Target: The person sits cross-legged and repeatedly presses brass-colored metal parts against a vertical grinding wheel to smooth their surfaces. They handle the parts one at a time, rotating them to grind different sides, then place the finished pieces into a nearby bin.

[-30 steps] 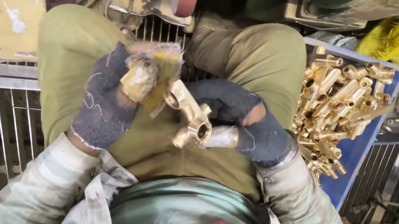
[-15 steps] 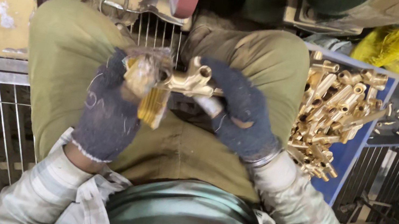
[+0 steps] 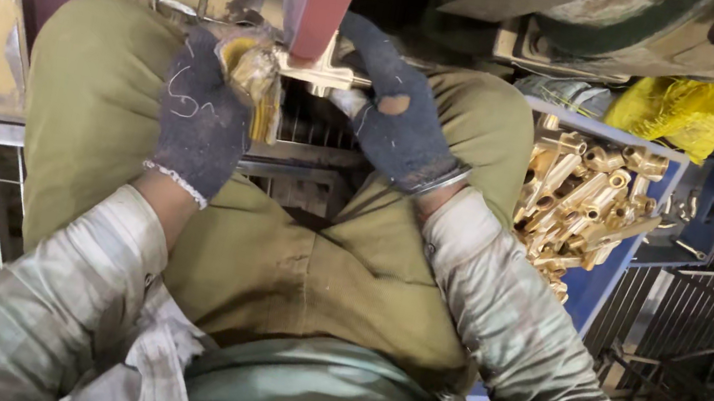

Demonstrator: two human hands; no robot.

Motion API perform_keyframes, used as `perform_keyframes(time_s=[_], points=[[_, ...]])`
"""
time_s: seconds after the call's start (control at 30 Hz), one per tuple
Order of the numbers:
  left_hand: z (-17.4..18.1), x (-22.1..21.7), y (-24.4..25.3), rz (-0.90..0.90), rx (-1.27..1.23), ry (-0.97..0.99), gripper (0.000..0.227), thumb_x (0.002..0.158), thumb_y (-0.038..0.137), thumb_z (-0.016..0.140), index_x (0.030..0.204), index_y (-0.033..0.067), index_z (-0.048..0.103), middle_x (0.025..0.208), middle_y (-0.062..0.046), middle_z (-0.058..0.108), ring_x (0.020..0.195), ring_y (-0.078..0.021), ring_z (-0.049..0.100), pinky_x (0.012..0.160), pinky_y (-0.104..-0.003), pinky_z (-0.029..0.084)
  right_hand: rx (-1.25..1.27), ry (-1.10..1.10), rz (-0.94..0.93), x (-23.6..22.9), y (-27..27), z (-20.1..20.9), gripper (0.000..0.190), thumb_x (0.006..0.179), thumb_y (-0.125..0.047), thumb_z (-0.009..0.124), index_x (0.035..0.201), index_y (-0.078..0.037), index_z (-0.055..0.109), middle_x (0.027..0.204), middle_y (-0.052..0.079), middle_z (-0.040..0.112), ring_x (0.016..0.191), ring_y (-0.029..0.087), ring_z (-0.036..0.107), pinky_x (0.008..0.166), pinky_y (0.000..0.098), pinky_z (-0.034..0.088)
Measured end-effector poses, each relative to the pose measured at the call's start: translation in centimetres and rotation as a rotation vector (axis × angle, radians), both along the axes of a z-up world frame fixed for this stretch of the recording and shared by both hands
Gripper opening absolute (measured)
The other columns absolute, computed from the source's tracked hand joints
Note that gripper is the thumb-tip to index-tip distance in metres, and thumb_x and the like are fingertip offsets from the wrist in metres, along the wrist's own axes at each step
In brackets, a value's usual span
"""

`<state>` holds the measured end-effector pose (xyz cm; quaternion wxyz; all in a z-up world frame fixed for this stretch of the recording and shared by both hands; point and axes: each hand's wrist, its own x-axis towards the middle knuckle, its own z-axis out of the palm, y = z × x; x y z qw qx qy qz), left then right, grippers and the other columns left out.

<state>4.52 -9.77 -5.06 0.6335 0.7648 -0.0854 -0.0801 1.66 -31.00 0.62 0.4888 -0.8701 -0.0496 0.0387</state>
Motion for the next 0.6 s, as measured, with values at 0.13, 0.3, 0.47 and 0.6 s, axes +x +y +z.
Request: perform_keyframes(time_s=[0.13,0.3,0.47,0.6], points=[[-3.1,0.2,-0.3,0.091,-0.198,0.489,0.015,0.097,0.007,0.05,0.111,0.0029,0.053,0.098,-0.005,0.064,0.081,-0.0152,0.062,0.067,-0.03,0.054,-0.099,0.023,-0.007,0.7,-0.3,-0.4,0.063,0.095,-0.01,0.08,0.149,-0.005,0.046,0.131,0.02,0.068,0.118,0.035,0.069,0.1,0.0393,0.056],[-6.5,0.7,-0.2,0.157,-0.32,0.545,0.018,0.11,0.015,0.047,0.111,0.0016,0.059,0.093,-0.005,0.059,0.079,-0.015,0.055,0.067,-0.031,0.05,-0.065,0.227,-0.073,1.1,-0.1,-1.2,0.06,0.089,-0.011,0.078,0.144,-0.006,0.054,0.113,0.017,0.075,0.106,0.029,0.074,0.092,0.0374,0.058],[-8.7,1.1,0.0,0.116,-0.401,0.515,0.024,0.099,0.011,0.054,0.121,0.0075,0.062,0.102,-0.003,0.067,0.091,-0.0163,0.061,0.078,-0.031,0.053,0.178,0.197,-0.101,1.5,0.5,-1.6,0.042,0.092,-0.009,0.076,0.131,-0.001,0.06,0.103,0.01,0.074,0.082,0.017,0.069,0.073,0.0319,0.057],[-9.0,2.1,0.7,-0.343,0.902,-0.395,0.011,0.089,0.008,0.066,0.095,0.0032,0.073,0.094,-0.02,0.069,0.098,-0.0382,0.065,0.091,-0.045,0.052,0.359,0.414,-0.262,2.3,1.9,-0.7,0.038,0.083,-0.006,0.076,0.12,0.0,0.068,0.093,0.004,0.076,0.061,0.008,0.059,0.054,0.026,0.049]])
